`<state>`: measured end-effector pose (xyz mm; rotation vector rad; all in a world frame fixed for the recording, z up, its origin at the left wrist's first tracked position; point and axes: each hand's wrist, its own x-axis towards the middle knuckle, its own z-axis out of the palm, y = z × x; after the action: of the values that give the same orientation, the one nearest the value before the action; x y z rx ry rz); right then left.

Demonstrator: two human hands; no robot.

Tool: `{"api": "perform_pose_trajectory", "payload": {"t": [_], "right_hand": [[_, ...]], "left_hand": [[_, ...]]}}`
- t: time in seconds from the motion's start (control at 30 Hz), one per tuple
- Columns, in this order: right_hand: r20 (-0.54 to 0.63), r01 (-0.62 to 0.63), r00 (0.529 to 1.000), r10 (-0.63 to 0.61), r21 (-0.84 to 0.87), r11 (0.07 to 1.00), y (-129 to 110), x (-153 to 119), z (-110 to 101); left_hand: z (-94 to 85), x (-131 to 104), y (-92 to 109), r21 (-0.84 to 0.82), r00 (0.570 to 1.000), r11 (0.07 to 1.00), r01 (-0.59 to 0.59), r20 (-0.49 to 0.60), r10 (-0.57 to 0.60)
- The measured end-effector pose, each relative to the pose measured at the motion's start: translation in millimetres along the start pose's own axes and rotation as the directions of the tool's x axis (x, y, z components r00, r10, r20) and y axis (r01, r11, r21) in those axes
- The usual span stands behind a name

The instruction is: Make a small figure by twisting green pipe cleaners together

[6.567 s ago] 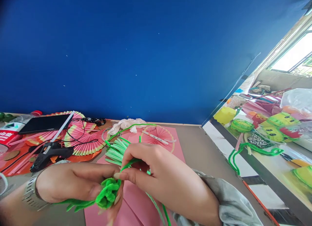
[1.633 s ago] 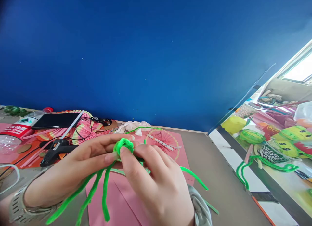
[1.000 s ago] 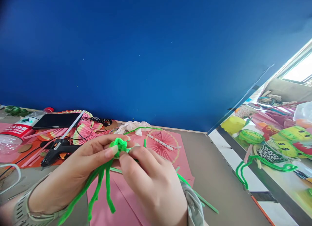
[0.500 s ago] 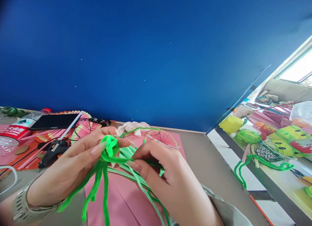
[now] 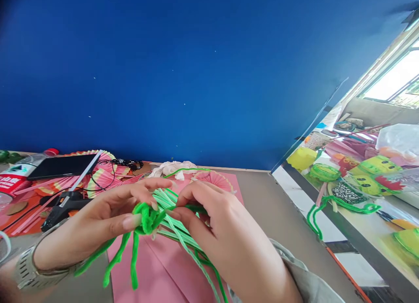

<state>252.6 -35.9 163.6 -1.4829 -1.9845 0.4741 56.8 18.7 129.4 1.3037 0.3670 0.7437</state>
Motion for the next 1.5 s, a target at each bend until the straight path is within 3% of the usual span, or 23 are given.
{"api": "perform_pose_trajectory", "payload": {"t": [0.13,0.23,0.4,0.5,0.67,0.8,0.9,0.97,1.07,1.2,1.37,1.5], "right_hand": [[-0.008,0.008,1.000,-0.008,-0.061,0.998,0.5,-1.0,1.1],[0.059,-0.003,0.998,0.008,-0.075,0.997,0.4,0.0,0.4],[0.149,-0.090,0.983,0.106,-0.108,0.990,0.7,1.9,0.4],[0.149,-0.115,0.980,0.132,-0.119,0.986,3.6,4.0,5.4],[0.115,-0.165,0.978,0.176,-0.097,0.982,8.3,9.8,19.0],[0.025,-0.174,0.984,0.174,-0.019,0.985,8.6,13.6,22.1],[0.055,-0.183,0.983,0.177,0.135,0.974,7.3,15.1,17.4],[0.104,-0.196,0.979,0.174,0.260,0.946,5.3,14.5,13.6],[0.112,-0.221,0.975,0.194,0.340,0.914,0.1,10.3,10.6],[-0.013,-0.148,0.988,0.155,0.236,0.960,-9.4,1.5,11.5],[-0.194,0.032,0.980,-0.037,-0.029,0.999,-17.9,-7.0,15.5],[-0.228,0.132,0.950,-0.212,-0.322,0.937,-18.0,-9.6,24.3]], "left_hand": [[-3.7,1.1,-3.2,0.051,0.997,0.997,0.053,0.060,-0.056],[-7.8,2.3,-5.6,0.068,0.984,0.991,0.119,0.126,-0.126],[-10.5,4.5,-8.5,0.145,0.976,0.970,0.196,0.068,-0.207],[-8.4,5.2,-10.1,0.288,0.980,0.938,0.191,0.005,-0.201],[-2.8,5.2,-7.4,0.497,0.983,0.855,0.150,-0.170,-0.073],[-0.9,3.5,-4.2,0.540,0.976,0.835,0.104,-0.219,0.020],[-2.1,1.3,-5.7,0.565,0.959,0.825,0.035,-0.251,0.131],[-3.4,-0.6,-6.8,0.643,0.928,0.766,-0.014,-0.276,0.249],[-5.2,-3.4,-6.2,0.814,0.858,0.575,-0.083,-0.235,0.456],[-6.5,-6.1,-5.5,0.914,0.835,0.385,-0.126,-0.112,0.539],[-4.0,-8.6,-11.5,0.883,0.842,0.399,-0.249,-0.007,0.540],[0.9,-8.7,-13.0,0.918,0.830,0.289,-0.272,0.072,0.553]]}}
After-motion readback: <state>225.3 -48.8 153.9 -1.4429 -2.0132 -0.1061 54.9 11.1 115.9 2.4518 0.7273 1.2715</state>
